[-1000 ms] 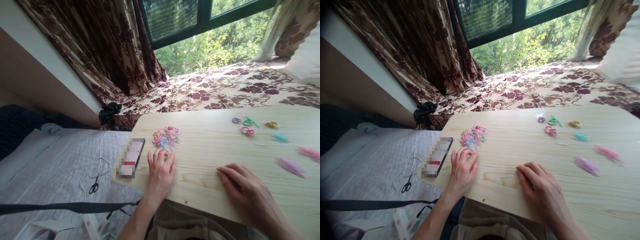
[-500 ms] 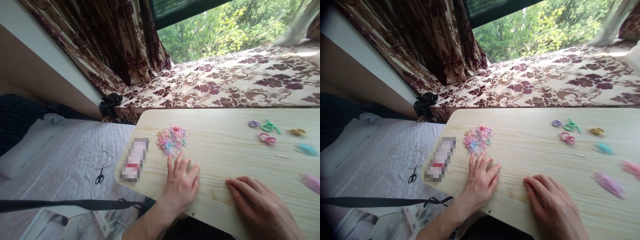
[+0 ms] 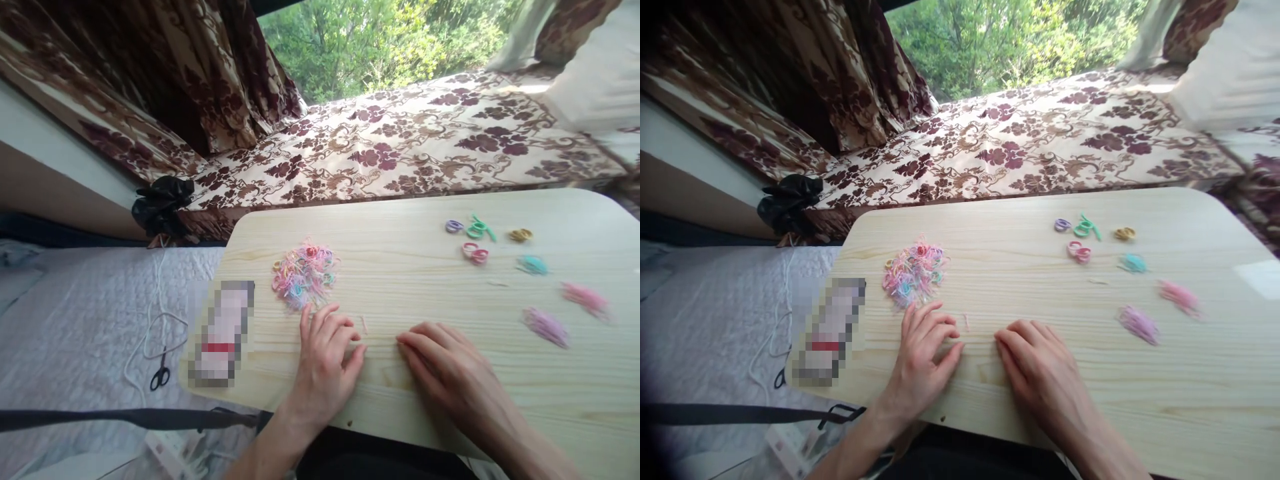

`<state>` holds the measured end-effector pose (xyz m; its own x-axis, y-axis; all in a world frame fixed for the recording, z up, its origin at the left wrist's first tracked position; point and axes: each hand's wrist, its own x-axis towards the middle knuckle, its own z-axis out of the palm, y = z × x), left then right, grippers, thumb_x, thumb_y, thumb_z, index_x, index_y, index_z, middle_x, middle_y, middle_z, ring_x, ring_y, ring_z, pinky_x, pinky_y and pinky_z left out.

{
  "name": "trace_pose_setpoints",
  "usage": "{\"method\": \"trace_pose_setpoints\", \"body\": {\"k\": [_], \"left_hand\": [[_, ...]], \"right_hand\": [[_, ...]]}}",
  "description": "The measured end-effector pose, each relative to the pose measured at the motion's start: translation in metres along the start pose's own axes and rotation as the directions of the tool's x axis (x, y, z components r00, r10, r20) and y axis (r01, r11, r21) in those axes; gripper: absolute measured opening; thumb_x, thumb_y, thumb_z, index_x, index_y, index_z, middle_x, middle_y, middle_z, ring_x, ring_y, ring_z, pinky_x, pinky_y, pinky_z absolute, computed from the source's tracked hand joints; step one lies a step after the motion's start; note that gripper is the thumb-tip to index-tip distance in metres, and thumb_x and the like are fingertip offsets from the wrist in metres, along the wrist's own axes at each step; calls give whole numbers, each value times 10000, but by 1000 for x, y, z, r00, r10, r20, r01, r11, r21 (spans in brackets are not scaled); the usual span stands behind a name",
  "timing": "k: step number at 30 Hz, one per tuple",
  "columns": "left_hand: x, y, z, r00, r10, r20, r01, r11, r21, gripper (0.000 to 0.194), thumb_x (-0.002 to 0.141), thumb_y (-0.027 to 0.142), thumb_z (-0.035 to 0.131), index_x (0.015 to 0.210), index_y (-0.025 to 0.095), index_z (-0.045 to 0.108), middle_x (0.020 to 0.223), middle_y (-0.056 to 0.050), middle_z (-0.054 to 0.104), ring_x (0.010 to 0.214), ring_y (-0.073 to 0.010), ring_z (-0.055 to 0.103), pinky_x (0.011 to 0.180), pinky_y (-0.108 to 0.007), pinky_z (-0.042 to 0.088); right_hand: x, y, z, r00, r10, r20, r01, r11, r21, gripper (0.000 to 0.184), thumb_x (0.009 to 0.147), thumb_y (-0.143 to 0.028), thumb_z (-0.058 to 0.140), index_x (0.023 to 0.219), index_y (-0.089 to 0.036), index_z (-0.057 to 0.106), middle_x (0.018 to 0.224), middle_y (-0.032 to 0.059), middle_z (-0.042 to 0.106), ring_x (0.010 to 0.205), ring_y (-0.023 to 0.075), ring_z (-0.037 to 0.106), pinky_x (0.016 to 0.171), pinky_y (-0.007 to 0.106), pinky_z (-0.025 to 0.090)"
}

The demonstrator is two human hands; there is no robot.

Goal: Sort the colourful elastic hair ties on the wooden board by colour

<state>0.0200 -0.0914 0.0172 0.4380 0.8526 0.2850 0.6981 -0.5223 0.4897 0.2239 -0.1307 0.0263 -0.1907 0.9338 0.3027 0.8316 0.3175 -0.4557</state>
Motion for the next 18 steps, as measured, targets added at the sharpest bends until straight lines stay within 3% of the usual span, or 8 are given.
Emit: {"method": "trace_pose_setpoints", "body": {"k": [1, 4, 7, 13, 18], "left_hand": [[2, 1, 2, 1000, -18, -12, 18, 1000, 16, 12, 859, 202, 599, 849, 208, 598, 983, -45, 666, 1204, -257, 529, 1132, -566, 250], [9, 5, 7, 998, -52, -25, 54, 997, 61, 106, 823, 266, 667, 838, 201, 585, 1000, -54, 644, 1181, -268, 525, 1128, -569, 252], [17, 7, 8, 999, -50, -12, 51, 996, 74, 47, 861, 223, 620, 828, 206, 591, 971, -40, 640, 1150, -247, 527, 1128, -562, 243], [21, 5, 4, 996, 33, 83, -36, 999, 32, 125, 914, 194, 539, 870, 232, 650, 956, -34, 639, 1168, -245, 506, 1111, -560, 273], [13, -1, 2, 1000, 17, 25, -16, 1000, -6, 153, 915, 177, 526, 1000, 235, 639, 1005, -43, 652, 1178, -247, 517, 1130, -569, 251]], "right_hand": [[2, -1, 1, 1000, -2, 16, 2, 1000, 2, 206, 947, -239, 457, 913, -213, 658, 819, 35, 664, 748, 145, 599, 710, 276, 468], [8, -4, 2, 999, 1, 53, -1, 1000, 0, 231, 949, -225, 434, 900, -215, 660, 820, 41, 667, 753, 149, 598, 712, 283, 467], [11, -5, 3, 998, 14, 57, -13, 1000, -14, 249, 947, -212, 419, 890, -213, 661, 812, 44, 667, 752, 154, 599, 706, 292, 471], [14, -1, 5, 999, 20, 49, -18, 999, -30, 228, 938, -205, 435, 928, -209, 663, 843, 48, 665, 776, 160, 593, 723, 303, 469], [22, -1, 8, 991, 46, 126, -43, 999, -31, 189, 921, -199, 480, 838, -218, 649, 818, 35, 638, 774, 163, 574, 728, 306, 441]]}}
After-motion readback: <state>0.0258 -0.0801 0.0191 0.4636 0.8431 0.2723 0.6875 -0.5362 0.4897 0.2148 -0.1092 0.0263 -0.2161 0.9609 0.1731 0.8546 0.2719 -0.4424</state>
